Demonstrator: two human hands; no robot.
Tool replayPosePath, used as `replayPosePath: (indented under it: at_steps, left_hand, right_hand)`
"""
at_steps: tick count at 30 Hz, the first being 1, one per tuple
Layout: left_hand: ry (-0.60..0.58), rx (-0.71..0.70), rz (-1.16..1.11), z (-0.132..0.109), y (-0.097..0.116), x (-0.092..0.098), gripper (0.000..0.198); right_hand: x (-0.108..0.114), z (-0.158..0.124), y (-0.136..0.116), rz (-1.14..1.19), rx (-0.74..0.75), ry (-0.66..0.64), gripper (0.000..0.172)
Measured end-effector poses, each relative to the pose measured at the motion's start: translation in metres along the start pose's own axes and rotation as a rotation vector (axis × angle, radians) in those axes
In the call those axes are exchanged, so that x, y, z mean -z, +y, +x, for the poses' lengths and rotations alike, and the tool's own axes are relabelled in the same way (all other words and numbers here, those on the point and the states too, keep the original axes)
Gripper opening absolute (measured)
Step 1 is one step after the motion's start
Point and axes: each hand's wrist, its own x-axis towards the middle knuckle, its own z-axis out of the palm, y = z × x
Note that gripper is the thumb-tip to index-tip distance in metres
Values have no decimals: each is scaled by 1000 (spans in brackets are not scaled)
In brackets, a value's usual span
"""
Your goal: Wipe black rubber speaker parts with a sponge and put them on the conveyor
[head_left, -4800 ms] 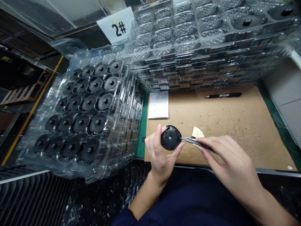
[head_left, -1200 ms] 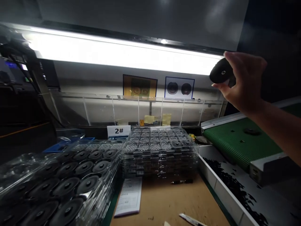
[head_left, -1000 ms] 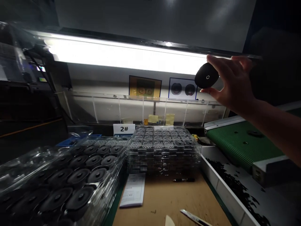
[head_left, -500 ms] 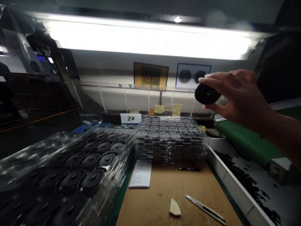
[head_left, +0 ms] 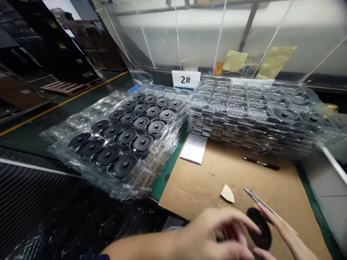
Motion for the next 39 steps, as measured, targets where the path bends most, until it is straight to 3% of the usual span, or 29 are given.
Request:
replayPosePath:
  at_steps: [3, 6, 10, 13, 16, 18, 22, 25, 28, 30, 35, 39]
  left_hand:
    - [235, 20, -75, 13, -28, 14, 58]
    - [220, 68, -329, 18, -60, 21, 66]
    - [378, 56, -568, 21, -86, 22, 65]
    - [455, 115, -763, 28, -91, 26, 66]
    - [504, 80, -872, 38, -88, 35, 61]
    - [544, 48, -888, 44, -85, 42, 57]
    - [616, 28, -874, 53, -85, 56, 54]
    - [644, 11, -839, 56, -88, 63, 53]
    - [654, 5, -813, 58, -89, 67, 52]
    - [663, 3, -811, 59, -90, 69, 53]
    - [705, 4, -814, 62, -91, 70, 48]
    - [703, 4, -823, 63, -97, 67, 49]
  right_hand:
    - [-24, 10, -17, 116, -17, -45, 81]
    - [-39, 28, -34, 201, -24, -107, 78]
    - [-47, 45, -40, 274, -9, -205, 74]
    - [-48, 48, -29, 257, -89, -227, 65]
    - [-52, 45, -10, 133, -404, -153, 45]
    - [-60, 42, 0, 37, -546, -172, 40]
    - [-86, 40, 1, -8, -456, -225, 33]
    - [-99, 40, -11, 119, -318, -256, 27]
    - [-99, 41, -17, 287, -281, -324, 32]
    - [-96, 42, -16, 439, -382, -328, 28]
    - [-87, 56, -8, 981, -942, -234, 27]
    - [-82, 70, -10, 1299, -1115, -172, 28]
